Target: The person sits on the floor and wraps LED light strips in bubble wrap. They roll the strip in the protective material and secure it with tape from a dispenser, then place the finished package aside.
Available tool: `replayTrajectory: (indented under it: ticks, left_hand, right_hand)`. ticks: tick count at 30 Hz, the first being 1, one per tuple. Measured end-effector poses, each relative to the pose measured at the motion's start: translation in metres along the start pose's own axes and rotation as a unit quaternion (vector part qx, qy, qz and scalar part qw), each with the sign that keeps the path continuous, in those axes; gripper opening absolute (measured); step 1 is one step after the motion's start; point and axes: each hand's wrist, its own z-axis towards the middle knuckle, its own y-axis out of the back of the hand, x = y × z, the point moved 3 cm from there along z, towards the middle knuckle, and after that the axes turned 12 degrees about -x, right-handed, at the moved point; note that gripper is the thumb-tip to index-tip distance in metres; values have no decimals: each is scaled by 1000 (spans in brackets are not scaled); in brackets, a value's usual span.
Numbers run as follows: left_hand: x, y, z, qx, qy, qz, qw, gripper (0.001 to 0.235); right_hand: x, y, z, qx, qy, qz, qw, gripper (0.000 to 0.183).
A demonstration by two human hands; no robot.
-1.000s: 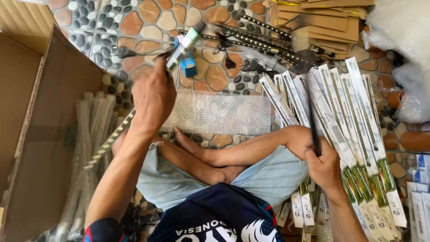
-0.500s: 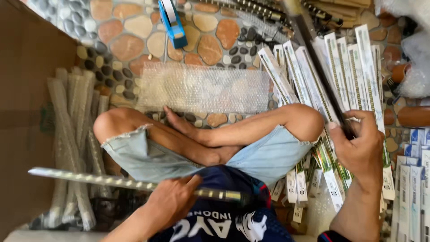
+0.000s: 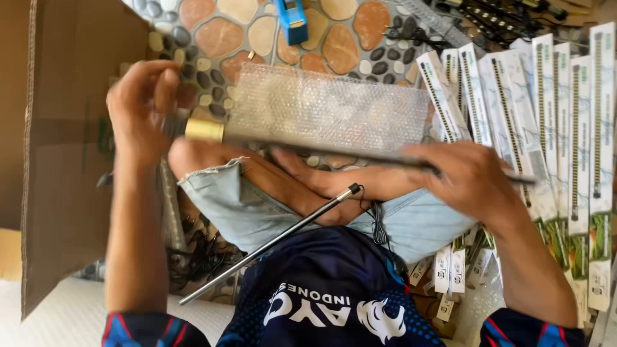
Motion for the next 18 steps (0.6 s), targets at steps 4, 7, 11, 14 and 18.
replayTrajectory:
  ticks: [4, 7, 11, 14, 18]
  left_hand:
    - [119, -25, -16, 405, 356, -94, 837, 26]
    - [203, -58, -68, 412, 400, -55, 817, 20]
    - [324, -120, -153, 471, 289, 188, 812, 19]
    - [334, -140, -167, 460, 257, 251, 812, 19]
    - [326, -152, -151, 475, 281, 224, 803, 19]
  right_hand:
    - [-107, -101, -23, 54, -271, -34, 960, 35]
    - [-165, -177, -50, 16, -323, -12, 946, 31]
    - [-206, -259, -92, 56, -357, -2, 932, 32]
    - [-217, -270, -104, 62, -375, -15, 925, 34]
    - [-221, -279, -109, 73, -364, -44, 927, 34]
